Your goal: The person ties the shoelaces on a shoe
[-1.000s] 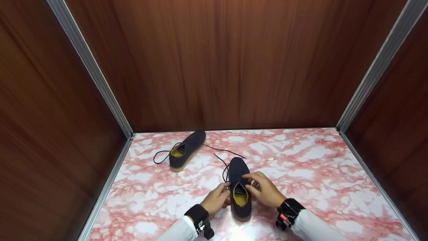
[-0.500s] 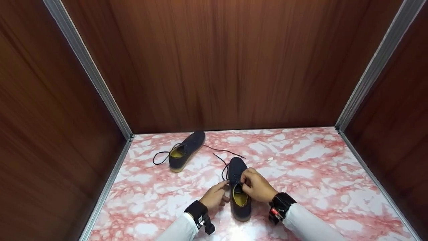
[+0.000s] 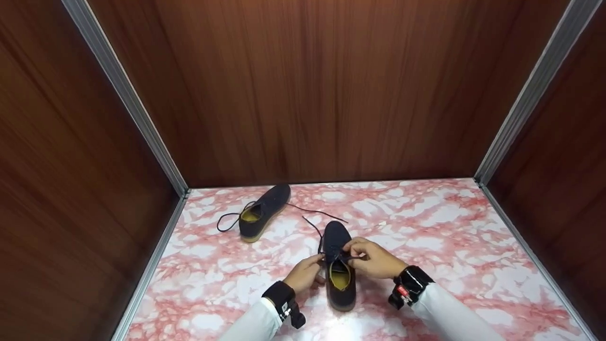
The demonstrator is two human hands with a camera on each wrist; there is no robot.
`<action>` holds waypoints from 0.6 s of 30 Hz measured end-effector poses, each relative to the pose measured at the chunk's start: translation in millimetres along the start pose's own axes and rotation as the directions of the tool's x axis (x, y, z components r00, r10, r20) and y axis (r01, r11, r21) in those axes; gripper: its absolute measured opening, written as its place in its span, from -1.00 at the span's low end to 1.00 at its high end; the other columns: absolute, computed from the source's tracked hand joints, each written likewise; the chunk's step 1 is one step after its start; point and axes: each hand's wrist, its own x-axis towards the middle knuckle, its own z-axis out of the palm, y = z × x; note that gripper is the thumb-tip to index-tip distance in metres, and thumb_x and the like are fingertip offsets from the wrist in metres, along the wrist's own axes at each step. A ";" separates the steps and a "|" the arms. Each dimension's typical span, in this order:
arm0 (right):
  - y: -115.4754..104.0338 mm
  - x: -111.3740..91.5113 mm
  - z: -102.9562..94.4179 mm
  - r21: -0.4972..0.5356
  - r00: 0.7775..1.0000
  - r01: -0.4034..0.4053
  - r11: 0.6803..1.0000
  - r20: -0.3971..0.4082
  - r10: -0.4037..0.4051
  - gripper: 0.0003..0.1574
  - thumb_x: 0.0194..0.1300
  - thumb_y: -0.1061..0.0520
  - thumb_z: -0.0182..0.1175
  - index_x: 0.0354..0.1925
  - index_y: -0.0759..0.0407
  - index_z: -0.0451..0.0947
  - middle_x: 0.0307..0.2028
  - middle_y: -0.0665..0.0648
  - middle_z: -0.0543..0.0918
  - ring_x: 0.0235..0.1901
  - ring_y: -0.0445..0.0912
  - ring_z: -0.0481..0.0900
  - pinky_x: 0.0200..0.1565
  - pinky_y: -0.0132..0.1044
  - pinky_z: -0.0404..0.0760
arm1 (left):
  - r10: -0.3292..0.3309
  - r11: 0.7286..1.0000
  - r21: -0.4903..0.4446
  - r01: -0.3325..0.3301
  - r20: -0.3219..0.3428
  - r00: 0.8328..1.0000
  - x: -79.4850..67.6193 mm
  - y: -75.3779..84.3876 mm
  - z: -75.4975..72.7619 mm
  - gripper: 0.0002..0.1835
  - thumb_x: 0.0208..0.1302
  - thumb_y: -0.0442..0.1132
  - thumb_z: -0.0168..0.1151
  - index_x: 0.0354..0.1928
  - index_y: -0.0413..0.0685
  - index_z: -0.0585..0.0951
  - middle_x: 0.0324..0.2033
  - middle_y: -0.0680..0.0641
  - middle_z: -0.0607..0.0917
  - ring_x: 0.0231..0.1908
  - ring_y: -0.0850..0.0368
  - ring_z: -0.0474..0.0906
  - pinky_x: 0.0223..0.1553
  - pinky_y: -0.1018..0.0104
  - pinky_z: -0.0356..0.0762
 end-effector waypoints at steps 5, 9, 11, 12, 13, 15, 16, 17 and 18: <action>-1.8 -3.4 -11.5 0.071 0.999 0.021 0.997 -0.034 -0.019 -0.73 0.39 0.19 0.30 -0.44 0.15 0.46 0.11 0.30 0.67 0.10 0.13 0.61 0.05 -0.33 0.62 | -0.010 0.999 -0.034 0.008 -0.038 0.999 3.8 0.1 -1.1 -0.50 0.61 0.00 0.01 0.39 -0.10 0.54 -0.03 -0.26 0.73 -0.38 -0.22 0.75 -0.44 0.12 0.72; -2.2 -5.2 -20.4 0.161 0.997 0.026 0.987 -0.081 -0.014 -0.70 0.45 0.19 0.27 -0.43 0.25 0.47 0.11 0.45 0.65 0.09 0.10 0.63 0.00 -0.38 0.65 | -0.037 0.997 -0.067 0.033 -0.054 0.998 8.6 0.5 -1.4 -0.50 0.62 0.12 -0.02 0.27 -0.07 0.62 -0.02 -0.32 0.70 -0.38 -0.06 0.73 -0.45 0.24 0.66; -2.0 -5.8 -24.4 0.192 0.995 0.026 0.981 -0.102 -0.006 -0.68 0.47 0.19 0.25 -0.43 0.29 0.45 0.10 0.50 0.63 0.07 0.00 0.65 -0.01 -0.40 0.66 | -0.037 0.997 -0.070 0.033 -0.051 0.998 11.5 0.6 -1.8 -0.46 0.61 0.16 -0.03 0.28 -0.09 0.60 0.01 -0.31 0.68 -0.35 -0.01 0.73 -0.41 0.27 0.67; -1.8 -6.0 -26.3 0.200 0.994 0.027 0.979 -0.112 -0.005 -0.68 0.47 0.20 0.24 -0.43 0.29 0.45 0.08 0.50 0.63 0.04 -0.07 0.65 -0.02 -0.40 0.66 | -0.037 0.997 -0.070 0.033 -0.047 0.998 12.8 0.9 -1.9 -0.43 0.60 0.17 -0.03 0.32 -0.10 0.56 0.02 -0.28 0.68 -0.34 0.02 0.72 -0.40 0.29 0.66; -1.7 -6.3 -28.0 0.209 0.993 0.028 0.977 -0.120 -0.003 -0.69 0.48 0.21 0.23 -0.43 0.30 0.46 0.07 0.49 0.63 0.01 -0.13 0.66 -0.04 -0.41 0.67 | -0.032 0.997 -0.072 0.029 -0.042 0.999 14.2 1.3 -2.2 -0.40 0.60 0.18 -0.02 0.38 -0.09 0.53 0.02 -0.21 0.67 -0.33 0.05 0.69 -0.39 0.30 0.65; -1.2 -6.3 -31.0 0.229 0.991 0.033 0.973 -0.135 -0.001 -0.72 0.49 0.23 0.21 -0.41 0.32 0.49 0.06 0.47 0.64 -0.05 -0.22 0.66 -0.05 -0.41 0.68 | -0.017 0.995 -0.095 0.014 -0.029 0.999 17.7 1.9 -2.3 -0.37 0.60 0.17 -0.01 0.49 -0.05 0.43 -0.08 -0.14 0.65 -0.36 0.10 0.60 -0.41 0.34 0.58; -1.0 -6.2 -32.4 0.238 0.990 0.034 0.971 -0.142 0.001 -0.73 0.49 0.23 0.20 -0.39 0.33 0.51 0.06 0.45 0.64 -0.07 -0.24 0.67 -0.06 -0.41 0.69 | -0.015 0.994 -0.113 0.012 -0.025 1.000 19.5 2.6 -2.1 -0.36 0.60 0.16 0.00 0.53 -0.02 0.38 -0.15 -0.12 0.60 -0.37 0.12 0.52 -0.42 0.36 0.53; -1.0 -6.0 -33.7 0.247 0.989 0.032 0.968 -0.148 0.005 -0.74 0.49 0.24 0.20 -0.38 0.34 0.53 0.05 0.43 0.65 -0.08 -0.26 0.68 -0.06 -0.41 0.70 | -0.012 0.991 -0.136 0.008 -0.024 1.000 21.1 3.5 -1.8 -0.34 0.60 0.14 0.01 0.58 0.01 0.32 -0.17 -0.11 0.57 -0.36 0.12 0.45 -0.43 0.36 0.47; -1.0 -5.8 -35.1 0.257 0.988 0.032 0.966 -0.152 0.008 -0.74 0.50 0.24 0.20 -0.37 0.36 0.53 0.05 0.41 0.66 -0.08 -0.27 0.68 -0.06 -0.40 0.71 | -0.007 0.988 -0.156 0.002 -0.026 1.000 22.8 4.5 -1.3 -0.33 0.60 0.11 0.02 0.61 0.04 0.27 -0.15 -0.12 0.55 -0.35 0.10 0.40 -0.43 0.35 0.43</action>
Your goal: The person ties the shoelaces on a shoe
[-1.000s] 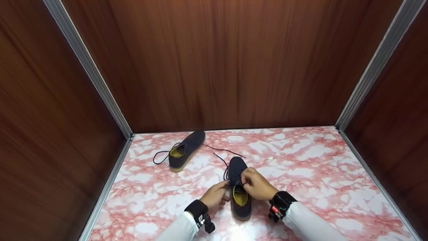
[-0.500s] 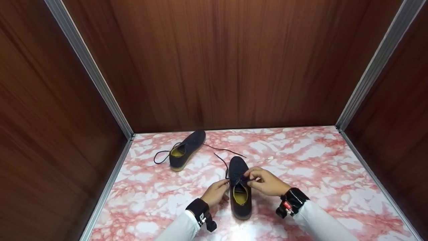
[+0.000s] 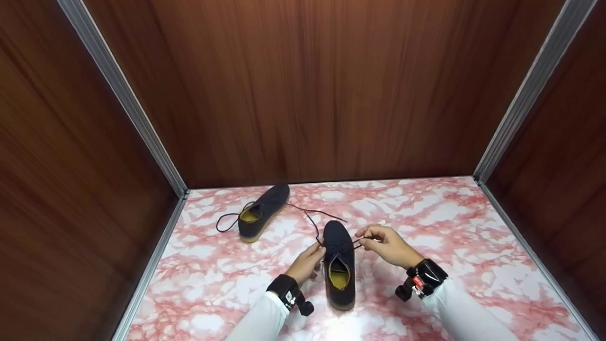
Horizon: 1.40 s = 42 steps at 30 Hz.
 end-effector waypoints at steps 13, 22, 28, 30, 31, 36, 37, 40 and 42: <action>-11.5 2.6 -11.1 0.124 0.999 -0.042 0.991 0.037 0.038 -0.60 0.56 0.16 0.15 -0.21 0.58 0.50 -0.06 0.00 0.73 -0.11 -0.27 0.75 0.04 -0.14 0.78 | 0.002 0.906 -0.422 -0.021 -0.046 0.999 9.1 12.9 4.8 -0.40 0.62 -0.07 0.02 0.60 0.02 0.27 0.50 -0.23 0.30 0.14 -0.06 0.32 0.27 0.06 0.31; -19.7 5.7 -17.5 0.226 0.999 -0.028 0.974 0.050 0.017 -0.53 0.62 0.13 0.07 -0.20 0.62 0.46 -0.19 -0.05 0.76 -0.13 -0.16 0.76 0.05 -0.24 0.76 | 0.049 0.846 -0.524 -0.102 -0.114 0.992 17.0 28.9 4.2 -0.62 0.65 -0.16 -0.03 0.22 -0.25 0.59 0.45 -0.36 0.43 0.58 -0.29 0.17 0.63 -0.34 -0.19; -22.4 9.3 -21.9 0.303 0.998 -0.062 0.951 -0.012 0.069 -0.50 0.63 0.08 0.06 -0.18 0.60 0.46 -0.26 0.07 0.71 -0.19 -0.16 0.73 0.04 -0.24 0.76 | 0.080 0.906 -0.395 -0.152 -0.194 0.978 21.0 45.9 4.3 -0.73 0.63 -0.20 0.02 -0.04 -0.24 0.63 -0.03 -0.15 0.73 0.03 0.04 0.63 0.42 -0.09 0.39; -22.3 10.0 -23.3 0.332 0.995 -0.075 0.940 -0.040 0.094 -0.55 0.63 0.07 0.06 -0.18 0.52 0.50 -0.27 0.05 0.70 -0.20 -0.15 0.73 0.03 -0.24 0.77 | 0.087 0.926 -0.344 -0.154 -0.203 0.975 21.6 52.5 5.0 -0.78 0.62 -0.20 0.04 -0.11 -0.19 0.61 -0.09 -0.14 0.77 -0.11 0.13 0.67 0.28 0.04 0.54; -22.3 10.2 -23.9 0.347 0.993 -0.083 0.934 -0.054 0.108 -0.58 0.63 0.07 0.07 -0.18 0.46 0.52 -0.28 0.05 0.70 -0.20 -0.15 0.74 0.02 -0.24 0.77 | 0.089 0.935 -0.321 -0.153 -0.206 0.975 22.1 55.3 5.3 -0.80 0.62 -0.21 0.05 -0.13 -0.16 0.60 -0.11 -0.14 0.79 -0.15 0.14 0.69 0.21 0.10 0.58; -23.4 11.1 -25.9 0.380 0.985 -0.092 0.920 -0.103 0.141 -0.67 0.64 0.06 0.04 -0.19 0.28 0.56 -0.29 0.03 0.70 -0.21 -0.15 0.74 0.00 -0.24 0.77 | 0.138 0.958 -0.222 -0.183 -0.205 0.969 24.0 69.6 4.9 -0.78 0.62 -0.23 0.03 -0.25 -0.13 0.55 -0.20 -0.17 0.84 -0.24 0.14 0.74 -0.07 0.31 0.60; -23.8 11.3 -26.0 0.386 0.982 -0.096 0.918 -0.116 0.151 -0.67 0.64 0.07 0.04 -0.20 0.27 0.56 -0.30 0.03 0.70 -0.21 -0.15 0.73 -0.01 -0.24 0.77 | 0.149 0.959 -0.210 -0.192 -0.205 0.967 24.6 72.2 4.5 -0.77 0.63 -0.24 0.01 -0.26 -0.13 0.54 -0.21 -0.20 0.84 -0.26 0.14 0.74 -0.09 0.32 0.60; -24.8 11.8 -26.5 0.397 0.972 -0.110 0.911 -0.150 0.182 -0.70 0.64 0.09 0.03 -0.20 0.26 0.55 -0.31 0.04 0.70 -0.23 -0.16 0.72 -0.02 -0.24 0.77 | 0.174 0.960 -0.181 -0.212 -0.207 0.963 25.8 80.4 3.4 -0.77 0.62 -0.26 0.01 -0.27 -0.14 0.54 -0.26 -0.22 0.83 -0.31 0.16 0.74 -0.07 0.33 0.64; -25.6 12.0 -26.8 0.412 0.961 -0.120 0.903 -0.179 0.209 -0.71 0.64 0.12 0.02 -0.21 0.26 0.55 -0.31 0.05 0.69 -0.24 -0.15 0.71 -0.03 -0.23 0.77 | 0.195 0.964 -0.136 -0.227 -0.215 0.957 26.3 85.4 3.2 -0.77 0.61 -0.24 0.04 -0.25 -0.18 0.56 -0.30 -0.20 0.82 -0.32 0.17 0.75 -0.06 0.32 0.66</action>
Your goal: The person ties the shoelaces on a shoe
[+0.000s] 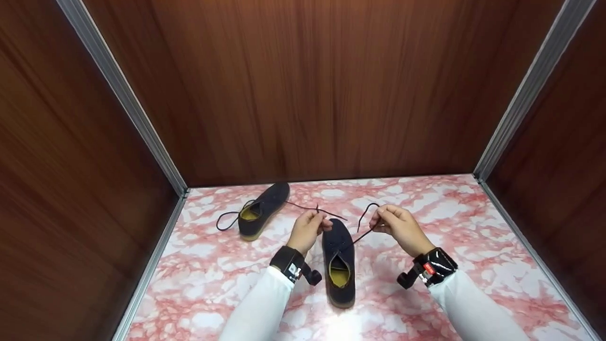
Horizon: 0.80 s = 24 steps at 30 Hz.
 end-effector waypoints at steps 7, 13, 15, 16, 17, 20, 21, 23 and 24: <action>-1.1 1.0 -3.7 0.037 0.997 -0.010 0.999 -0.080 0.013 -0.71 0.64 0.16 -0.01 -0.18 0.30 0.56 -0.31 0.05 0.69 -0.24 -0.15 0.70 -0.06 -0.25 0.77 | 0.098 0.979 0.180 -0.098 0.011 0.995 3.7 13.7 6.8 -0.76 0.60 -0.28 0.05 -0.05 -0.32 0.63 -0.26 -0.31 0.82 -0.21 0.04 0.76 0.01 0.30 0.62; -3.3 1.7 -9.0 0.075 0.994 0.003 0.997 -0.109 0.006 -0.71 0.63 0.18 0.00 -0.15 0.32 0.59 -0.33 0.06 0.72 -0.26 -0.13 0.72 -0.07 -0.26 0.77 | 0.165 0.940 0.297 -0.170 0.043 0.985 3.5 20.1 12.5 -0.76 0.59 -0.30 0.05 -0.06 -0.27 0.68 -0.30 -0.31 0.82 -0.17 -0.09 0.80 0.00 0.27 0.66; -3.8 1.8 -11.0 0.069 0.993 0.002 0.998 -0.117 0.006 -0.71 0.63 0.16 0.01 -0.17 0.26 0.61 -0.32 0.06 0.72 -0.25 -0.14 0.72 -0.06 -0.26 0.77 | 0.179 0.930 0.316 -0.187 0.055 0.982 2.8 21.2 14.5 -0.77 0.59 -0.28 0.07 -0.09 -0.22 0.70 -0.32 -0.27 0.82 -0.19 -0.03 0.80 -0.02 0.28 0.67; -3.7 1.9 -12.0 0.068 0.992 0.002 0.998 -0.124 0.006 -0.72 0.63 0.16 0.02 -0.18 0.25 0.61 -0.32 0.07 0.72 -0.25 -0.14 0.72 -0.06 -0.26 0.77 | 0.185 0.926 0.323 -0.195 0.062 0.981 2.3 21.6 15.8 -0.77 0.59 -0.27 0.08 -0.09 -0.21 0.71 -0.32 -0.26 0.82 -0.21 -0.01 0.79 -0.03 0.29 0.67; -3.6 1.8 -12.9 0.065 0.991 0.002 0.998 -0.130 0.007 -0.71 0.63 0.15 0.02 -0.19 0.23 0.62 -0.31 0.07 0.72 -0.25 -0.13 0.72 -0.05 -0.25 0.78 | 0.186 0.923 0.331 -0.199 0.069 0.980 1.9 22.0 17.2 -0.77 0.59 -0.26 0.09 -0.09 -0.19 0.71 -0.32 -0.24 0.82 -0.22 0.03 0.79 -0.05 0.31 0.66; -3.0 1.3 -15.1 0.044 0.990 0.001 0.999 -0.140 0.005 -0.72 0.63 0.13 0.04 -0.21 0.21 0.62 -0.30 0.06 0.72 -0.23 -0.12 0.72 -0.04 -0.26 0.78 | 0.186 0.915 0.344 -0.210 0.102 0.977 1.4 22.2 21.6 -0.77 0.59 -0.26 0.09 -0.08 -0.17 0.72 -0.31 -0.23 0.83 -0.22 0.04 0.79 -0.07 0.36 0.68; -2.6 1.1 -15.6 0.039 0.990 0.002 0.999 -0.144 0.004 -0.71 0.63 0.12 0.04 -0.20 0.22 0.62 -0.30 0.06 0.71 -0.23 -0.12 0.72 -0.05 -0.26 0.78 | 0.185 0.914 0.344 -0.215 0.118 0.976 1.6 21.9 23.2 -0.77 0.59 -0.26 0.09 -0.07 -0.18 0.72 -0.30 -0.23 0.83 -0.22 0.01 0.79 -0.07 0.37 0.68; -1.6 0.7 -16.5 0.031 0.988 0.003 1.000 -0.153 0.001 -0.70 0.63 0.11 0.05 -0.18 0.28 0.61 -0.30 0.05 0.70 -0.23 -0.13 0.71 -0.06 -0.26 0.78 | 0.180 0.908 0.353 -0.224 0.154 0.972 2.0 21.9 26.4 -0.77 0.59 -0.27 0.08 -0.04 -0.18 0.71 -0.29 -0.25 0.82 -0.21 -0.01 0.79 -0.08 0.38 0.69; -1.1 0.6 -17.1 0.025 0.988 0.004 1.000 -0.155 0.000 -0.70 0.63 0.11 0.05 -0.17 0.28 0.60 -0.30 0.04 0.70 -0.23 -0.13 0.71 -0.06 -0.26 0.78 | 0.177 0.903 0.364 -0.230 0.172 0.969 2.4 21.5 27.9 -0.77 0.60 -0.27 0.08 -0.03 -0.18 0.71 -0.29 -0.25 0.82 -0.23 0.00 0.78 -0.10 0.39 0.68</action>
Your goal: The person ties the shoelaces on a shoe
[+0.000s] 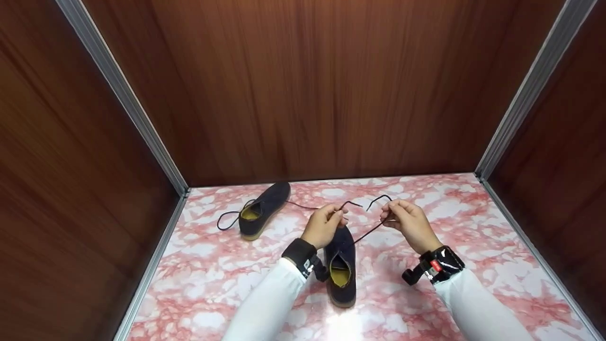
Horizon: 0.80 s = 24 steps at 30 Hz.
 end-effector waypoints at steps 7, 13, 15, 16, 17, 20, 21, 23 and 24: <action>1.7 0.3 -5.0 -0.036 1.000 -0.010 0.999 -0.013 0.010 -0.71 0.62 0.11 0.06 -0.16 0.26 0.62 -0.28 0.04 0.71 -0.22 -0.16 0.71 -0.06 -0.27 0.78 | -0.050 0.982 0.189 0.026 0.121 0.991 -0.5 -9.7 5.2 -0.80 0.47 -0.18 0.29 0.01 -0.10 0.71 -0.40 -0.02 0.78 -0.41 0.37 0.58 -0.22 0.48 0.53; 1.0 -0.4 -7.2 -0.041 0.999 -0.041 0.998 -0.017 0.040 -0.72 0.63 0.14 0.05 -0.09 0.32 0.60 -0.26 0.05 0.73 -0.21 -0.15 0.72 -0.02 -0.22 0.78 | -0.148 0.964 0.244 0.105 0.165 0.975 -6.8 -21.6 -6.2 -0.74 0.35 -0.23 0.38 0.00 -0.19 0.70 -0.38 0.03 0.79 -0.39 0.36 0.59 -0.22 0.48 0.53; 0.9 -0.1 -8.0 -0.048 0.999 -0.047 0.998 -0.014 0.047 -0.73 0.63 0.14 0.05 -0.07 0.32 0.60 -0.26 0.03 0.73 -0.21 -0.16 0.72 -0.02 -0.23 0.78 | -0.164 0.963 0.241 0.119 0.174 0.971 -8.0 -23.7 -11.1 -0.71 0.32 -0.24 0.39 0.01 -0.23 0.69 -0.32 -0.03 0.84 -0.36 0.34 0.63 -0.20 0.47 0.56; 0.9 0.2 -8.3 -0.054 0.999 -0.050 0.997 -0.010 0.050 -0.73 0.63 0.13 0.05 -0.07 0.30 0.61 -0.26 0.01 0.73 -0.20 -0.16 0.72 -0.01 -0.22 0.78 | -0.172 0.961 0.246 0.125 0.178 0.969 -8.4 -24.3 -13.6 -0.71 0.30 -0.25 0.40 0.00 -0.24 0.70 -0.30 -0.05 0.85 -0.34 0.34 0.64 -0.20 0.46 0.56; 0.9 0.6 -8.5 -0.057 0.999 -0.053 0.997 -0.006 0.053 -0.72 0.63 0.12 0.05 -0.07 0.30 0.61 -0.26 0.00 0.74 -0.21 -0.16 0.72 -0.02 -0.23 0.78 | -0.179 0.959 0.252 0.130 0.184 0.967 -8.9 -24.9 -15.8 -0.73 0.30 -0.25 0.41 -0.03 -0.23 0.70 -0.29 -0.06 0.86 -0.35 0.34 0.64 -0.20 0.47 0.55; 1.5 2.3 -9.1 -0.078 0.998 -0.058 0.995 0.003 0.058 -0.71 0.63 0.08 0.07 -0.06 0.28 0.61 -0.27 -0.05 0.74 -0.20 -0.18 0.73 -0.01 -0.23 0.78 | -0.194 0.953 0.271 0.137 0.198 0.961 -10.4 -25.1 -21.2 -0.82 0.27 -0.27 0.42 -0.13 -0.18 0.72 -0.31 -0.06 0.87 -0.38 0.37 0.63 -0.25 0.50 0.52; 1.7 2.9 -9.1 -0.087 0.998 -0.057 0.995 0.006 0.058 -0.70 0.63 0.07 0.07 -0.06 0.28 0.62 -0.26 -0.06 0.74 -0.20 -0.17 0.73 -0.01 -0.22 0.78 | -0.198 0.951 0.278 0.137 0.203 0.959 -11.1 -25.2 -22.3 -0.86 0.27 -0.28 0.42 -0.17 -0.16 0.73 -0.33 -0.06 0.86 -0.41 0.37 0.62 -0.28 0.51 0.51; 1.9 4.1 -8.5 -0.105 0.998 -0.054 0.993 0.009 0.055 -0.67 0.63 0.05 0.08 -0.04 0.29 0.62 -0.25 -0.07 0.74 -0.20 -0.17 0.73 -0.02 -0.23 0.78 | -0.201 0.947 0.290 0.134 0.213 0.956 -12.4 -24.9 -23.7 -0.92 0.29 -0.28 0.41 -0.23 -0.13 0.72 -0.37 -0.05 0.86 -0.45 0.39 0.60 -0.33 0.53 0.48; 1.8 4.6 -7.9 -0.116 0.999 -0.051 0.992 0.011 0.053 -0.66 0.63 0.04 0.09 -0.03 0.31 0.62 -0.25 -0.08 0.74 -0.20 -0.17 0.73 -0.02 -0.23 0.78 | -0.200 0.946 0.297 0.131 0.215 0.956 -13.1 -24.8 -23.9 -0.93 0.30 -0.28 0.40 -0.26 -0.13 0.72 -0.38 -0.06 0.85 -0.46 0.38 0.60 -0.34 0.52 0.47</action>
